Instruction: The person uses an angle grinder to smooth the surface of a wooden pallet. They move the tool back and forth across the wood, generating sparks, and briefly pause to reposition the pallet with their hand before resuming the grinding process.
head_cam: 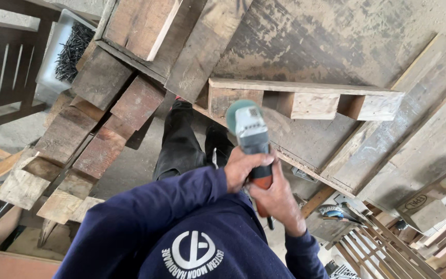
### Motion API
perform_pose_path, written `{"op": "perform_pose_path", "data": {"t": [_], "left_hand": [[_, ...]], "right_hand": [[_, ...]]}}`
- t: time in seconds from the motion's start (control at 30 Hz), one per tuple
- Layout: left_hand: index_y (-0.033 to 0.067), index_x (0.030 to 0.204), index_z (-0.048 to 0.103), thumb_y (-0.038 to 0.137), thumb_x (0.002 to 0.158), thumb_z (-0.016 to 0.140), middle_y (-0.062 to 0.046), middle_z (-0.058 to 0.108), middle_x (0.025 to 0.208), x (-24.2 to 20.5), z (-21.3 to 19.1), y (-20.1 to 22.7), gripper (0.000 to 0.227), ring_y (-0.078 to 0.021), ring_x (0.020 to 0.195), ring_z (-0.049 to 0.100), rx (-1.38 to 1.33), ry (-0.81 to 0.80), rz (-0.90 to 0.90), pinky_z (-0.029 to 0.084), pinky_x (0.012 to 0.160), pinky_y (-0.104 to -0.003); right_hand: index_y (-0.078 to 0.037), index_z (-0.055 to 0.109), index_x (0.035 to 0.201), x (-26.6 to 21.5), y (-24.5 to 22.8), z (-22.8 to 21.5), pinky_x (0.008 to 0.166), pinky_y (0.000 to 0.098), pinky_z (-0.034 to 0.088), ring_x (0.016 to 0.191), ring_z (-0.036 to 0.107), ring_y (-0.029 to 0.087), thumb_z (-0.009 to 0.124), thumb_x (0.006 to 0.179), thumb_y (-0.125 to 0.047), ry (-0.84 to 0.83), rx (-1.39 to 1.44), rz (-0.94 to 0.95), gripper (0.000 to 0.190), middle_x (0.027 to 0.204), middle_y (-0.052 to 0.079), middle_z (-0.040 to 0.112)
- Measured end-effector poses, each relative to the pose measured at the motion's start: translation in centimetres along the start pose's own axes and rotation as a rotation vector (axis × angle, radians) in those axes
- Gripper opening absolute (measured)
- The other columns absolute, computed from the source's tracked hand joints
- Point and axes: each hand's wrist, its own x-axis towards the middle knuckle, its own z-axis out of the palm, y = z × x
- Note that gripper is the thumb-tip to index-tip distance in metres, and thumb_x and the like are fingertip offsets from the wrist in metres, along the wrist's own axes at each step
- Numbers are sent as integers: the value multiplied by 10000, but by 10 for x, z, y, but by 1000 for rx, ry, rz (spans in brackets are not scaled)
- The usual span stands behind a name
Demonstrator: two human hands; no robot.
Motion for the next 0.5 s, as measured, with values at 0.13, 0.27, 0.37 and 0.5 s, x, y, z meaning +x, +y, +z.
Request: {"op": "perform_pose_path", "data": {"t": [0.13,0.27,0.37,0.5], "left_hand": [[2,1060,699,92,831,748,-92,719,968,-7,-4,5,250,-197,891,695,6,33,32,584,850,-344],[-4,1061,705,97,848,751,-106,725,970,14,-8,12,240,-205,878,699,50,-44,44,592,837,-350],[45,1055,675,106,795,751,-89,733,955,16,-6,9,278,-200,875,726,78,-38,-46,635,847,-375],[-7,1090,683,103,812,788,-96,721,976,5,2,-4,317,-200,890,703,37,-11,2,599,859,-367]], "right_hand": [[-44,153,1610,-3,-3,9,914,382,569,1120,690,274,786,765,-173,38,-58,-107,1064,1282,222,634],[-75,127,1614,12,-1,8,850,377,614,1035,727,262,769,756,-213,76,-41,61,1080,1200,203,671],[-77,121,1612,9,4,5,831,372,625,1022,730,258,767,757,-215,62,-9,62,1081,1197,193,664],[-11,97,1637,-8,16,5,966,410,549,1224,633,311,798,826,-139,54,-2,-238,1080,1379,241,565]]}}
